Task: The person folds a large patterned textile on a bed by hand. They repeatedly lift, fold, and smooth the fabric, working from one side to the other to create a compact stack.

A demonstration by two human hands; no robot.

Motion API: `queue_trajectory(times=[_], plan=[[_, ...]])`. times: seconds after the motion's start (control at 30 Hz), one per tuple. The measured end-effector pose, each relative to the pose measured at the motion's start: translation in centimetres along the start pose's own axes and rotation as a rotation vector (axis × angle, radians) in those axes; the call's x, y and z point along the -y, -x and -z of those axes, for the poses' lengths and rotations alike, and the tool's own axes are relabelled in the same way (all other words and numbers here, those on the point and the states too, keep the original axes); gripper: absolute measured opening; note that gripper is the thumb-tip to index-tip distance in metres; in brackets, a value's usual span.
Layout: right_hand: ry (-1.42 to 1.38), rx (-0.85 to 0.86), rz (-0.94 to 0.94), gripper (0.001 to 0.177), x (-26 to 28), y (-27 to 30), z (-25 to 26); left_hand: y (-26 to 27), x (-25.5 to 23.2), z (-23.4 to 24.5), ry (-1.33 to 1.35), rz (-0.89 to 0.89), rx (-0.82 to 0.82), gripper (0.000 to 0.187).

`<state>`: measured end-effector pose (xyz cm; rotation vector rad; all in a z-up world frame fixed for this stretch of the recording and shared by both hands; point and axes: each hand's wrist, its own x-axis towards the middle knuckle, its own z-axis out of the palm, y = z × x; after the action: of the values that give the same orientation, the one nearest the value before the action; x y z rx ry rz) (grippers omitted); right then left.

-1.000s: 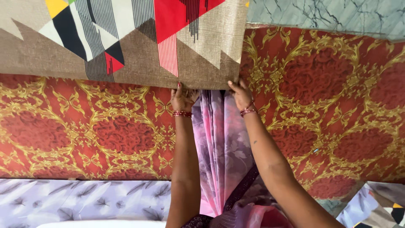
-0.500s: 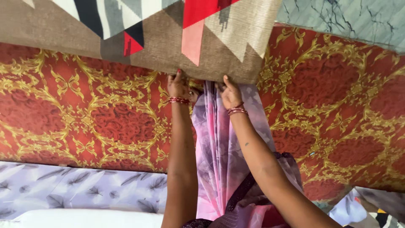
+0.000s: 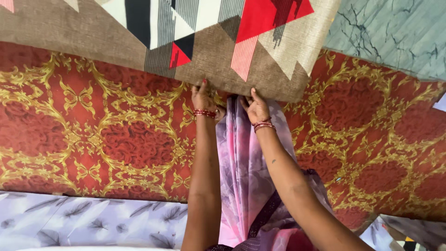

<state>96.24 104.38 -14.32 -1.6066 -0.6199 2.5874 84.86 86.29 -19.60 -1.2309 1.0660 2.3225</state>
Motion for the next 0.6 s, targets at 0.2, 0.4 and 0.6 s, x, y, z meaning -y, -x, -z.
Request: queue_trajectory(times=[0.2,0.4,0.6], plan=[[-0.034,-0.043,0.033,0.041,-0.1,0.8,-0.2,2.0,-0.5,-0.7,-0.036,0.073,0.097,0.025],[0.003,0.140,-0.155,0.039,-2.6,0.7,-4.6,1.6,-5.5,-1.8,0.026,0.137,-0.014,0.021],[-0.045,0.041,-0.068,0.027,-8.3,-2.6,-6.9,-0.5,-8.7,-0.1,-0.112,-0.028,0.079,0.013]])
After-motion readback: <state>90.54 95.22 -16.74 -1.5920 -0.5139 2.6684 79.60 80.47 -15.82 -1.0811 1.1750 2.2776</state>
